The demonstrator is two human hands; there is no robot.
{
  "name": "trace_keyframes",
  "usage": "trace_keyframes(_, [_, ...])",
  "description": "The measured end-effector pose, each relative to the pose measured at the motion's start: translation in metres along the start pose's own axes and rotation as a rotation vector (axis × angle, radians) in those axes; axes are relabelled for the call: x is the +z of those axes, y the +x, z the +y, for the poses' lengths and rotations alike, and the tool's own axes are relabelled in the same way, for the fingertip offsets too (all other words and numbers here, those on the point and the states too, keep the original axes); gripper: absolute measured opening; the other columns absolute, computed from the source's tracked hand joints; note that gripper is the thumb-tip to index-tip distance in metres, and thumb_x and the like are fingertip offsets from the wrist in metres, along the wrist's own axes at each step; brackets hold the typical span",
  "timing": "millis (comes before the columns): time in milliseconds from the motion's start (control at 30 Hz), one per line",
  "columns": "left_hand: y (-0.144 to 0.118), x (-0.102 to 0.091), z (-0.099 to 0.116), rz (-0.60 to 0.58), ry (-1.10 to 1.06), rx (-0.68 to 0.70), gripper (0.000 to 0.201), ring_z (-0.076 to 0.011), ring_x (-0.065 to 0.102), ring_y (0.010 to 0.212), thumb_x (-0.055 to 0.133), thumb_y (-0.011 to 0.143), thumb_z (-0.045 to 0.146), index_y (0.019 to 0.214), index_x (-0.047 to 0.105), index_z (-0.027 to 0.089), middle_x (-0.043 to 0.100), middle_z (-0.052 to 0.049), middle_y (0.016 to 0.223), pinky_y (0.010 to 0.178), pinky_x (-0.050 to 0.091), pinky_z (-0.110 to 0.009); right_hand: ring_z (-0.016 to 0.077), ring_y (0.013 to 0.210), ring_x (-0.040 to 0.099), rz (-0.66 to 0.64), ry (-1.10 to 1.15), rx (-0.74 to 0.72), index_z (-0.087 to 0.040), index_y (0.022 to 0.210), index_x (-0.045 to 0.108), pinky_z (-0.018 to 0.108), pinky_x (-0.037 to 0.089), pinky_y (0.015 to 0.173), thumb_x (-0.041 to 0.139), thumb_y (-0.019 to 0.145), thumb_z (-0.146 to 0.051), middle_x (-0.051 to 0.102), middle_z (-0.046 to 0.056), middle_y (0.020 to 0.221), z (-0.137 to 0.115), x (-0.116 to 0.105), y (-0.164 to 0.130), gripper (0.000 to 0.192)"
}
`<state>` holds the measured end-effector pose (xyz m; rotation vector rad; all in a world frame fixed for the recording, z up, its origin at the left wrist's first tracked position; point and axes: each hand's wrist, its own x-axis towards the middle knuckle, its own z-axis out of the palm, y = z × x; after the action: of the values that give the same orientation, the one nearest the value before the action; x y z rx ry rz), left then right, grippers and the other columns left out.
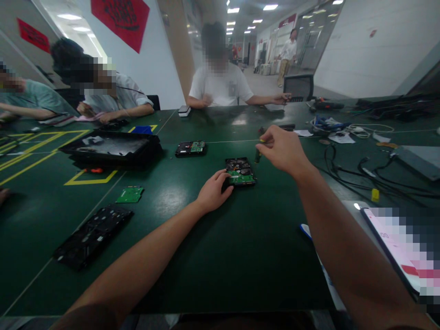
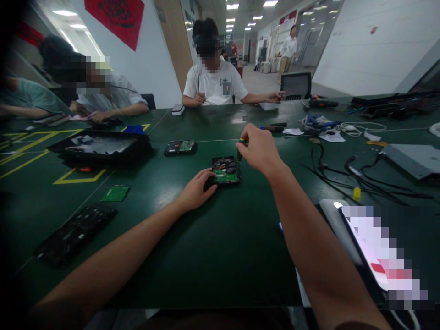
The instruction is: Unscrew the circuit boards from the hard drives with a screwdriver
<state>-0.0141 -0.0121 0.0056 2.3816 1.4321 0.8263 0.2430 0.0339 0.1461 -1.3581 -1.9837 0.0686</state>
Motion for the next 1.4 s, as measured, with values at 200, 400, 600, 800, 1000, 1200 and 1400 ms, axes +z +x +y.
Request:
trace_keyframes(200, [-0.0006,0.0,0.0,0.008,-0.002,0.003,0.039,-0.0314,0.056,0.143,0.064,0.098,0.034,0.136,0.058,0.023,0.052,-0.013,0.157,0.121,0.048,-0.051,0.0284,0.089,0.073,-0.009,0.018,-0.02,-0.023,0.099,0.07,0.044,0.057,0.08,0.077,0.088,-0.033,0.078,0.008,0.094,0.0024,0.0026,0.0007,0.017])
trace_keyframes(400, [-0.0005,0.0008,-0.0018,0.007,0.004,-0.008,0.041,-0.0316,0.056,0.145,0.067,0.097,0.034,0.135,0.058,0.024,0.049,-0.013,0.162,0.12,0.049,-0.051,0.0273,0.085,0.073,-0.008,0.017,0.002,-0.022,0.101,0.069,0.043,0.059,0.078,0.074,0.085,-0.025,0.078,0.009,0.094,0.0011,0.0028,0.0,0.017])
trace_keyframes(600, [0.0002,0.0022,-0.004,-0.005,-0.006,-0.034,0.044,-0.0319,0.06,0.141,0.068,0.097,0.037,0.139,0.058,0.027,0.052,-0.009,0.163,0.118,0.051,-0.052,0.0283,0.088,0.073,-0.015,0.033,-0.008,-0.023,0.102,0.069,0.044,0.059,0.08,0.077,0.087,-0.034,0.077,0.008,0.092,0.0025,0.002,0.0002,0.02])
trace_keyframes(800, [0.0016,0.0018,-0.0033,-0.024,0.018,-0.052,0.044,-0.0322,0.061,0.141,0.068,0.098,0.038,0.139,0.061,0.023,0.053,-0.01,0.162,0.118,0.051,-0.049,0.0291,0.091,0.074,-0.019,0.039,-0.018,-0.022,0.103,0.07,0.045,0.059,0.081,0.074,0.087,-0.026,0.078,0.009,0.096,0.0014,0.0037,0.0003,0.017])
trace_keyframes(1000, [0.0034,0.0045,-0.0044,-0.003,0.049,-0.075,0.043,-0.0309,0.061,0.141,0.067,0.099,0.039,0.139,0.063,0.024,0.053,-0.008,0.162,0.119,0.051,-0.047,0.029,0.093,0.074,-0.002,0.06,-0.062,-0.021,0.1,0.068,0.042,0.058,0.083,0.077,0.086,-0.028,0.077,0.009,0.098,-0.0015,0.0033,-0.0002,0.017])
trace_keyframes(1200, [0.0049,0.0067,-0.0057,0.01,0.059,-0.079,0.042,-0.0311,0.063,0.138,0.068,0.098,0.036,0.139,0.064,0.025,0.055,-0.008,0.16,0.117,0.053,-0.047,0.0272,0.09,0.074,-0.03,0.091,-0.049,-0.022,0.102,0.068,0.043,0.06,0.081,0.072,0.087,-0.021,0.078,0.009,0.101,-0.0027,0.0039,-0.0007,0.016])
trace_keyframes(1400, [0.0052,0.0052,-0.006,0.02,0.046,-0.007,0.051,-0.0301,0.06,0.141,0.066,0.099,0.034,0.147,0.056,0.02,0.059,-0.013,0.156,0.12,0.048,-0.047,0.0263,0.088,0.074,-0.033,0.107,-0.071,-0.022,0.098,0.067,0.042,0.061,0.08,0.075,0.085,-0.024,0.077,0.008,0.097,-0.0025,0.0016,-0.0014,0.015])
